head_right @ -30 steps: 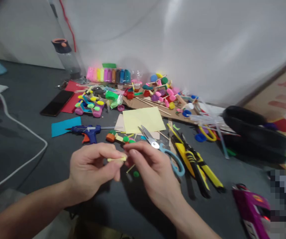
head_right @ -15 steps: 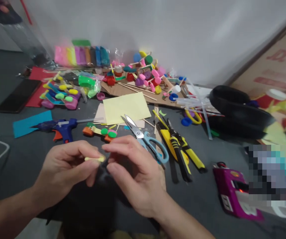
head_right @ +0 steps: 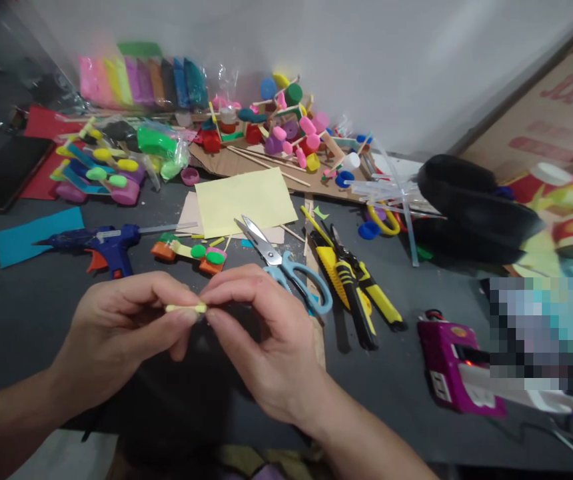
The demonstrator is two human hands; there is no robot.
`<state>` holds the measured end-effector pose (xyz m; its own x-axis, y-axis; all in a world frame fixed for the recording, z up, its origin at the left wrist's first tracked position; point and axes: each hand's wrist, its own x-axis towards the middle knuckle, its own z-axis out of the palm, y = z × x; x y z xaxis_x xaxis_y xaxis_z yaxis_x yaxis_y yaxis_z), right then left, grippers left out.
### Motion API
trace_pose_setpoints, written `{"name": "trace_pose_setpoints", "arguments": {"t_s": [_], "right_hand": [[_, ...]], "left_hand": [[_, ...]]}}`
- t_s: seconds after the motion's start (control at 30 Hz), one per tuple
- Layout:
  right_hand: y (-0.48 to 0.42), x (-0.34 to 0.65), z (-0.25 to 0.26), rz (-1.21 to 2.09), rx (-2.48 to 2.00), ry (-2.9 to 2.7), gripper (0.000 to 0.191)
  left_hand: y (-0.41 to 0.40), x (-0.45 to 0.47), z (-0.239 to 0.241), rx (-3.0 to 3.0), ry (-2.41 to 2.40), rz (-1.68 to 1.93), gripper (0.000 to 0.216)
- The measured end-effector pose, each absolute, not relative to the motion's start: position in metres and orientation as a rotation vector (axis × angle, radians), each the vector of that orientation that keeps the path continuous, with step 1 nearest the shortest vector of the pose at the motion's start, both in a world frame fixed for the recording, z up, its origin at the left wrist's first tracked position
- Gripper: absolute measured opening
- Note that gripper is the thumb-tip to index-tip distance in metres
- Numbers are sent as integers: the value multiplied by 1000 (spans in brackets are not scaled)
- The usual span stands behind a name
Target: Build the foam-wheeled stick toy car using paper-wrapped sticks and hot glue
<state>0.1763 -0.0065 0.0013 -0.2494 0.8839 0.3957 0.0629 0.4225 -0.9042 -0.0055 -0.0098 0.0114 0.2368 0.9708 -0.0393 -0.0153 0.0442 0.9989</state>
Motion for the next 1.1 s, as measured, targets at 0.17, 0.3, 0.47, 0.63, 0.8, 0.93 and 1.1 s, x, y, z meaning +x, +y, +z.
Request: {"name": "trace_pose_setpoints", "arguments": {"t_s": [0.17, 0.3, 0.47, 0.63, 0.8, 0.93, 1.1], "right_hand": [[-8, 178, 1, 918, -872, -1667, 18], [-9, 179, 2, 884, -888, -1694, 19], [-8, 180, 3, 803, -879, -1764, 21], [-6, 181, 3, 760, -857, -1794, 24], [-4, 183, 2, 737, -820, -1832, 26], [-3, 183, 2, 727, -797, -1840, 25], [-1, 185, 2, 689, -770, -1865, 25]], "left_hand": [[-10, -4, 13, 1372, 1062, 1030, 13], [-10, -4, 14, 1439, 1080, 1051, 12], [-9, -3, 14, 1469, 1088, 1070, 12], [-10, -3, 14, 1480, 1092, 1058, 14], [-9, -4, 15, 1461, 1097, 1040, 15], [-7, -4, 15, 1405, 1088, 999, 13], [-6, -4, 16, 1335, 1075, 967, 12]]}}
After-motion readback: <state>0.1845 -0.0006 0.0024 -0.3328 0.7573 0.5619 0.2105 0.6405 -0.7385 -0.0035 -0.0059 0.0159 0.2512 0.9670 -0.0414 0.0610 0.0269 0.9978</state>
